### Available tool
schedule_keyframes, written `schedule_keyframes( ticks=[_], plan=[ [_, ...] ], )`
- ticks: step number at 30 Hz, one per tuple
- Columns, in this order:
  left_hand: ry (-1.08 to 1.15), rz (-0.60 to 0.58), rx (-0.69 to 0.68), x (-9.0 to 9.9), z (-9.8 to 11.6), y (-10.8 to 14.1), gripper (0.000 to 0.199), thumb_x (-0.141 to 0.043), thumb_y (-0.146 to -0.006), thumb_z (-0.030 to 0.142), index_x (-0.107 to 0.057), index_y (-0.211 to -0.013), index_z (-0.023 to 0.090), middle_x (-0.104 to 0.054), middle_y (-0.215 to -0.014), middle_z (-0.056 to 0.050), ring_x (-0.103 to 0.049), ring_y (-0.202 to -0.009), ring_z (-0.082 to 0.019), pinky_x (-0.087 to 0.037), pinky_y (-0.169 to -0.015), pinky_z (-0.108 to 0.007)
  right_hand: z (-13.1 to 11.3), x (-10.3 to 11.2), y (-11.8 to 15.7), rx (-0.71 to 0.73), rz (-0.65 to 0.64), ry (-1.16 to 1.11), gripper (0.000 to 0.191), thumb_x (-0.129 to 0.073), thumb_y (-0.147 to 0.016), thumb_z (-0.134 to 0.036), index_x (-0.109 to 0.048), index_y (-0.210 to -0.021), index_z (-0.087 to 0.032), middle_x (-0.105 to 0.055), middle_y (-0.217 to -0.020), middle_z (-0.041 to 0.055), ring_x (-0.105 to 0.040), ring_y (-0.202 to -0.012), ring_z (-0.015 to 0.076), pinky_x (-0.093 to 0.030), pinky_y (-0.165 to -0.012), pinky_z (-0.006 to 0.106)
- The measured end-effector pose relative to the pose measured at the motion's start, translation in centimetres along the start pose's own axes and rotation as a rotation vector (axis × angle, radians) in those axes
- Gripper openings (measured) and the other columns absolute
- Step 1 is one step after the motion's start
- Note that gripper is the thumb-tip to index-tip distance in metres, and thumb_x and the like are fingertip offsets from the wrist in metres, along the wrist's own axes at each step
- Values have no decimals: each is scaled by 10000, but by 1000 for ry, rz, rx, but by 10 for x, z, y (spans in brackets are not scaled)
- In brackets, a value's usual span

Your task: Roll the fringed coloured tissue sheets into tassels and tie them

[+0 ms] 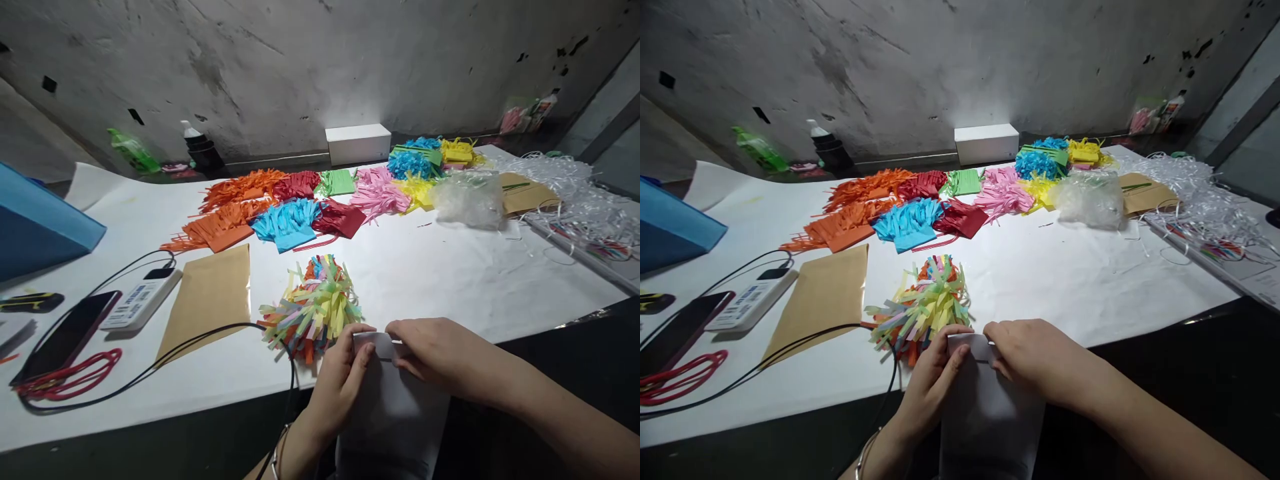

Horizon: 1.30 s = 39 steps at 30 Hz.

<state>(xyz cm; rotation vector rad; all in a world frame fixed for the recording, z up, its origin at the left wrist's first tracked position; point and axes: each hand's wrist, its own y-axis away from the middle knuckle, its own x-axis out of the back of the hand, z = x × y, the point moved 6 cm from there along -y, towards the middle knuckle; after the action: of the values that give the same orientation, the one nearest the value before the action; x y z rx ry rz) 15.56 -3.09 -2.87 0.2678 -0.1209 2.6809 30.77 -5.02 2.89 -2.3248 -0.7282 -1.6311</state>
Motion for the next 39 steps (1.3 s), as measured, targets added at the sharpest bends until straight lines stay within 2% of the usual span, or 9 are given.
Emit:
schedule_keyframes(
  ticks=[4,10,16,21,25,32,39],
  plan=[
    [5,-46,-14,-1,7,0,299,-460,-1002,458,-580,-1114,207,-648,-883,-34,-586,-756,-186,-421,-656,-256,-1,-4,-5,3,-4,39,198,-589,-777,-90,-527,-947,-170,-696,-810,70,-632,-674,193,-287,-543,253],
    [-37,-60,-47,0,13,-1,291,-411,-1024,440,-575,-1077,205,-641,-880,-23,-592,-790,-187,-429,-712,-270,3,-1,-2,0,-33,-94,241,-558,-767,-86,-482,-970,-189,-631,-683,-4,-553,-583,147,-259,-505,226],
    [-81,-59,-23,-2,10,-2,312,-392,-1024,456,-565,-1073,201,-610,-802,-5,-576,-731,-183,-412,-669,-268,0,1,-5,14,-76,-2,268,-639,-789,-134,-505,-1015,-184,-703,-856,56,-644,-734,202,-298,-561,247],
    [-81,-65,-9,-3,10,-4,336,-385,-1016,478,-560,-1089,200,-610,-800,-12,-565,-709,-192,-399,-644,-273,2,-2,-7,8,-100,54,274,-608,-752,-104,-506,-997,-172,-698,-788,57,-623,-660,193,-254,-518,249],
    [-86,-72,2,-2,9,-5,332,-385,-1013,485,-541,-1091,203,-600,-794,-7,-559,-708,-195,-397,-652,-277,4,0,-5,10,-84,-38,269,-602,-779,-102,-515,-1021,-183,-690,-795,31,-626,-673,174,-309,-531,228],
    [-137,-82,-2,-1,14,-7,311,-383,-1017,461,-526,-1082,192,-620,-834,-26,-577,-750,-205,-408,-691,-290,10,2,0,35,29,-75,329,-602,-821,-120,-549,-1140,-177,-696,-972,57,-674,-752,186,-434,-624,260],
    [-134,-99,-3,-2,15,-10,279,-383,-1020,440,-527,-1034,202,-633,-832,-26,-585,-744,-200,-414,-681,-288,12,-3,0,89,88,13,373,-571,-831,-102,-538,-1200,-148,-691,-984,78,-693,-786,218,-488,-635,296]
  ],
)
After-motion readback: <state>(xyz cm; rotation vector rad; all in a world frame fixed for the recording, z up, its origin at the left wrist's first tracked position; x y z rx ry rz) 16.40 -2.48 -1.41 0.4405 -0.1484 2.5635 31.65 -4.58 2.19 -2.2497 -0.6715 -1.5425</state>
